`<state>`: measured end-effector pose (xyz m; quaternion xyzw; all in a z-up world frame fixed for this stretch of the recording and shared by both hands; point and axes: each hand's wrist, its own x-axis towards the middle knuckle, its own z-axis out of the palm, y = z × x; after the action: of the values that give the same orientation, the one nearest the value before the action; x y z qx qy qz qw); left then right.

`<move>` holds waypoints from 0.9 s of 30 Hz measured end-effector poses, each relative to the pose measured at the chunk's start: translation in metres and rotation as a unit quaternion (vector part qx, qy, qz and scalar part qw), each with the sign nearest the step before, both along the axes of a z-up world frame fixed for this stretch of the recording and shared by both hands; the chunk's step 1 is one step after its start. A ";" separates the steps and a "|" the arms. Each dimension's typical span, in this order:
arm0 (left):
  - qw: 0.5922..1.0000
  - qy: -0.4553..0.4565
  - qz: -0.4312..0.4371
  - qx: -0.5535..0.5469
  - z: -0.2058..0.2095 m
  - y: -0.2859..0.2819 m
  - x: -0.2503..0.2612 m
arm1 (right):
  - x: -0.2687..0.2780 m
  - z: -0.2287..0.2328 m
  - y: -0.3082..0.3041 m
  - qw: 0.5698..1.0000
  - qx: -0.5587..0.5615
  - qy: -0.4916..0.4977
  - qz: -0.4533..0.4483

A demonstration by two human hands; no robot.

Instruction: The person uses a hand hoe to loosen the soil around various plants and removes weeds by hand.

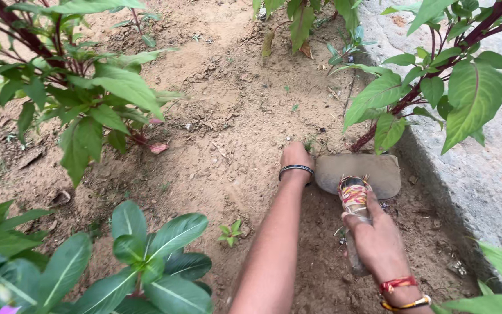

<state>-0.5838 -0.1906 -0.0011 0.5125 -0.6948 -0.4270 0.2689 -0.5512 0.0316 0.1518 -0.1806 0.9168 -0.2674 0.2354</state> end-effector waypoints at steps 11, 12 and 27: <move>0.999 0.016 -0.033 -0.018 -0.005 0.002 -0.037 | -0.029 -0.029 0.008 0.999 0.041 -0.012 -0.020; 0.998 0.023 -0.045 -0.022 -0.004 0.002 -0.038 | -0.030 -0.028 0.008 0.999 0.030 0.031 0.009; 0.993 0.025 -0.108 -0.034 0.004 0.002 -0.036 | -0.033 -0.027 0.011 0.996 0.044 0.068 0.041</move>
<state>-0.6195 -0.1883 0.0034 0.4145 -0.7534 -0.4419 0.2557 -0.5846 0.0421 0.1244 -0.2249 0.9335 -0.2040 0.1906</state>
